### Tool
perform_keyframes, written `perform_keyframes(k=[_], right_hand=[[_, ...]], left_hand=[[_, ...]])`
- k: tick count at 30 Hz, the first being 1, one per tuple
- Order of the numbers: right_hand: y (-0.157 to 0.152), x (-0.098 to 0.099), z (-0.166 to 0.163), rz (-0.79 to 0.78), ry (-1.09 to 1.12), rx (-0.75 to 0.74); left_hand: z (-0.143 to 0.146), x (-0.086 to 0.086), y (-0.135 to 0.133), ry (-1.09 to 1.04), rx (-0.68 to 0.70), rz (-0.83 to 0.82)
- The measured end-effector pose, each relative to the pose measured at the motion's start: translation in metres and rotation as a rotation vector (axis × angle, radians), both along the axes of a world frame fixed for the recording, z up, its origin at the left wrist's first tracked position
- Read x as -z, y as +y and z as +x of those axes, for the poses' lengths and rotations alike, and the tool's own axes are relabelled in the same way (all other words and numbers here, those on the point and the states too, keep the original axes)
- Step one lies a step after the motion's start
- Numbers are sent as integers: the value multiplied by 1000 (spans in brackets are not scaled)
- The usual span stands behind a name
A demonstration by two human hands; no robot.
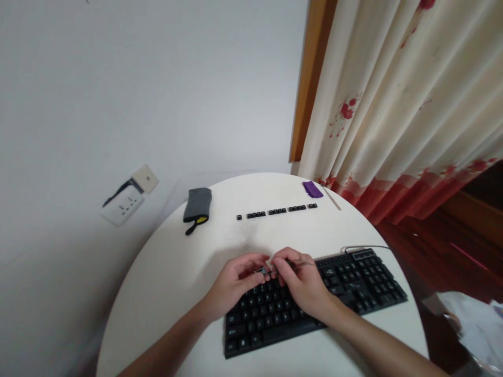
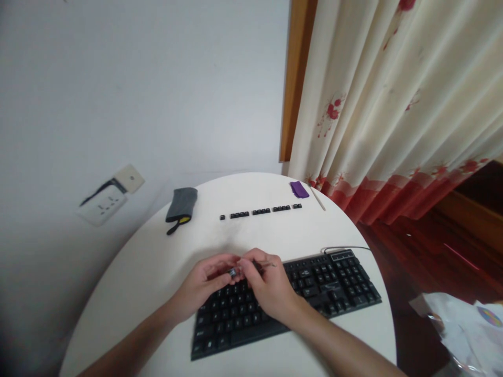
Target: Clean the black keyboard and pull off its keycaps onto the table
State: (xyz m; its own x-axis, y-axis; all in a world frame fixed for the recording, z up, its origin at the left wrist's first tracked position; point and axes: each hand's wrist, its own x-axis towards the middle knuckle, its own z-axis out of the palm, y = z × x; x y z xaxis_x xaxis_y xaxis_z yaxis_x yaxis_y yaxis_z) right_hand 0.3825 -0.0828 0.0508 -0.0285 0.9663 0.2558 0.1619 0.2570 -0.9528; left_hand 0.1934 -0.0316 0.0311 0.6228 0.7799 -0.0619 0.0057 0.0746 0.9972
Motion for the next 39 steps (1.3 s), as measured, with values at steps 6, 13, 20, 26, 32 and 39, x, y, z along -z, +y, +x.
perform_keyframes(k=[6,13,20,26,32,39], right_hand=[[-8,5,3,84,-175,-33],[-16,12,4,251,-403,-90],[-19,14,1,262,-443,-167],[-19,19,1,160,-287,30],[-18,19,0,111,-251,99],[-16,24,2,-5,-176,206]], left_hand=[[5,11,-4,103,-59,4],[10,8,-7,165,-106,43],[10,9,-6,241,-64,71],[9,5,-6,101,-49,69],[8,13,-5,76,-100,154],[8,12,-7,235,-129,405]])
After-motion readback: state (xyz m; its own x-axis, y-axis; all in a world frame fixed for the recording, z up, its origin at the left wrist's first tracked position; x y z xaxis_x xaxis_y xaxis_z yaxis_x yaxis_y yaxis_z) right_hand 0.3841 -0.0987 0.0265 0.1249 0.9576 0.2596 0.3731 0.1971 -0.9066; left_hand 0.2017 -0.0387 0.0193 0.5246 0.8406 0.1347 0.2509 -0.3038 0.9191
